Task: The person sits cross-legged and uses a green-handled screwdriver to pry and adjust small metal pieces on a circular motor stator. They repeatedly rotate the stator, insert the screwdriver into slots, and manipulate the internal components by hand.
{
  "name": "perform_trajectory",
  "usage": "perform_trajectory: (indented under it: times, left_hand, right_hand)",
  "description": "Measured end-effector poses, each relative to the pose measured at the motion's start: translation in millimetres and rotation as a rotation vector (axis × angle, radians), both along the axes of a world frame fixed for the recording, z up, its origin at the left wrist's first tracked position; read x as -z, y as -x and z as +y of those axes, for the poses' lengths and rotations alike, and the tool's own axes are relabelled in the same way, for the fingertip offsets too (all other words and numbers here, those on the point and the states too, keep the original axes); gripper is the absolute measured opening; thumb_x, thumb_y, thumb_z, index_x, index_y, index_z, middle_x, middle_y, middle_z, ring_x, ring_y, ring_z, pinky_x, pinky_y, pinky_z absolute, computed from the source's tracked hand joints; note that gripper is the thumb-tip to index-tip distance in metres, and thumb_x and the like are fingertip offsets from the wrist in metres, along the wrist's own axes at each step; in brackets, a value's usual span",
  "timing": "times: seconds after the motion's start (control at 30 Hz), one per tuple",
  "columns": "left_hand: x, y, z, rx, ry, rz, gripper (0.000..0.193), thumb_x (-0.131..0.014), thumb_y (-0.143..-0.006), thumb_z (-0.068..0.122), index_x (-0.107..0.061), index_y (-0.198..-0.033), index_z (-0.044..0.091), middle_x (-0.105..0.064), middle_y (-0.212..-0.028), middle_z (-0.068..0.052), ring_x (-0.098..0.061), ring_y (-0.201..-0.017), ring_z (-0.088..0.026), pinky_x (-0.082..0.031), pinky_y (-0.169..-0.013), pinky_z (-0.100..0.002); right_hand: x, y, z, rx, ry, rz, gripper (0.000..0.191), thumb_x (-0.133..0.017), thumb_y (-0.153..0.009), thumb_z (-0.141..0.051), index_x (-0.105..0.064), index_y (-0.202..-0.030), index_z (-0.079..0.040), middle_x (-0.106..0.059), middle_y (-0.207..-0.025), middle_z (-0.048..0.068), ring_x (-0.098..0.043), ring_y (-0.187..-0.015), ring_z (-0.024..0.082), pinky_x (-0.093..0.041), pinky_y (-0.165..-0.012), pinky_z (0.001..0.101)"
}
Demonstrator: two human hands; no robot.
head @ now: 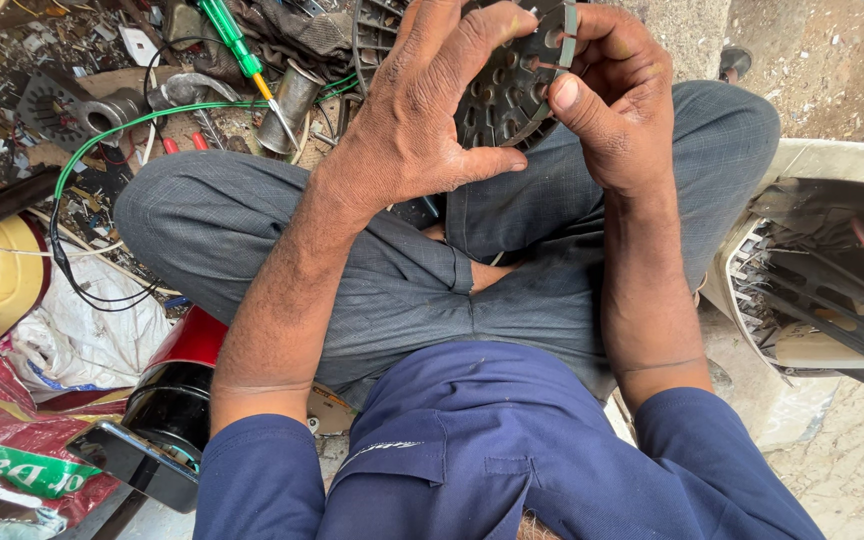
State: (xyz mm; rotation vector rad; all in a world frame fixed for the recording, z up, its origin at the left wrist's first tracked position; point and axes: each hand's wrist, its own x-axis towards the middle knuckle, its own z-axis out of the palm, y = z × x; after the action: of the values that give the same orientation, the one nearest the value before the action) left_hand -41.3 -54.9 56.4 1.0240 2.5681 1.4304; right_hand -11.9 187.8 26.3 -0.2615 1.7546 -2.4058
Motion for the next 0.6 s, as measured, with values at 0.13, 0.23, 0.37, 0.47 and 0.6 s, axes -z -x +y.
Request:
perform_trajectory:
  times: [0.13,0.23,0.37,0.47,0.6]
  left_hand:
    - [-4.9,1.1,1.2,0.009,-0.016,-0.009,0.102,-0.11,-0.068,0.04,-0.046,-0.146,0.019,-0.041,-0.145,-0.012,-0.046,-0.139,-0.036,-0.051,-0.118,-0.052]
    - [-9.0,2.2,2.5,0.01,-0.009,0.006,0.099,-0.109,-0.068,0.039,-0.048,-0.143,0.017,-0.043,-0.143,-0.009,-0.048,-0.14,-0.035,-0.052,-0.118,-0.05]
    - [-12.0,6.7,2.6,0.011,-0.004,-0.007,0.096,-0.11,-0.067,0.038,-0.052,-0.14,0.015,-0.047,-0.134,-0.009,-0.051,-0.131,-0.035,-0.053,-0.111,-0.051]
    - [-8.8,8.4,0.5,-0.006,-0.012,-0.02,0.094,-0.109,-0.064,0.037,-0.054,-0.137,0.012,-0.05,-0.13,-0.008,-0.053,-0.126,-0.034,-0.054,-0.106,-0.05]
    - [5.1,3.4,-3.5,-0.019,0.035,0.001,0.112,-0.109,-0.066,0.05,-0.043,-0.151,0.017,-0.044,-0.146,-0.011,-0.048,-0.14,-0.035,-0.051,-0.116,-0.05]
  right_hand:
    - [-0.8,0.2,0.1,0.002,0.001,0.002,0.039,-0.083,-0.106,-0.024,-0.065,-0.132,-0.002,-0.071,-0.114,0.005,-0.068,-0.103,0.01,-0.058,-0.096,0.0252]
    - [-3.3,1.8,-0.6,-0.001,-0.001,0.009,0.038,-0.083,-0.106,-0.024,-0.065,-0.131,-0.002,-0.07,-0.112,0.004,-0.068,-0.102,0.01,-0.058,-0.094,0.0249]
    - [-8.0,5.7,-5.3,0.001,0.007,0.019,0.038,-0.082,-0.104,-0.026,-0.065,-0.129,-0.003,-0.071,-0.111,0.004,-0.069,-0.101,0.01,-0.059,-0.093,0.0255]
    - [-10.6,6.7,-6.7,0.004,0.026,-0.008,0.04,-0.081,-0.102,-0.028,-0.064,-0.13,-0.004,-0.071,-0.111,0.004,-0.069,-0.1,0.01,-0.059,-0.094,0.0247]
    - [-8.1,3.0,-6.7,0.01,0.039,-0.014,0.037,-0.081,-0.106,-0.025,-0.064,-0.131,-0.002,-0.071,-0.111,0.006,-0.068,-0.1,0.01,-0.057,-0.094,0.0237]
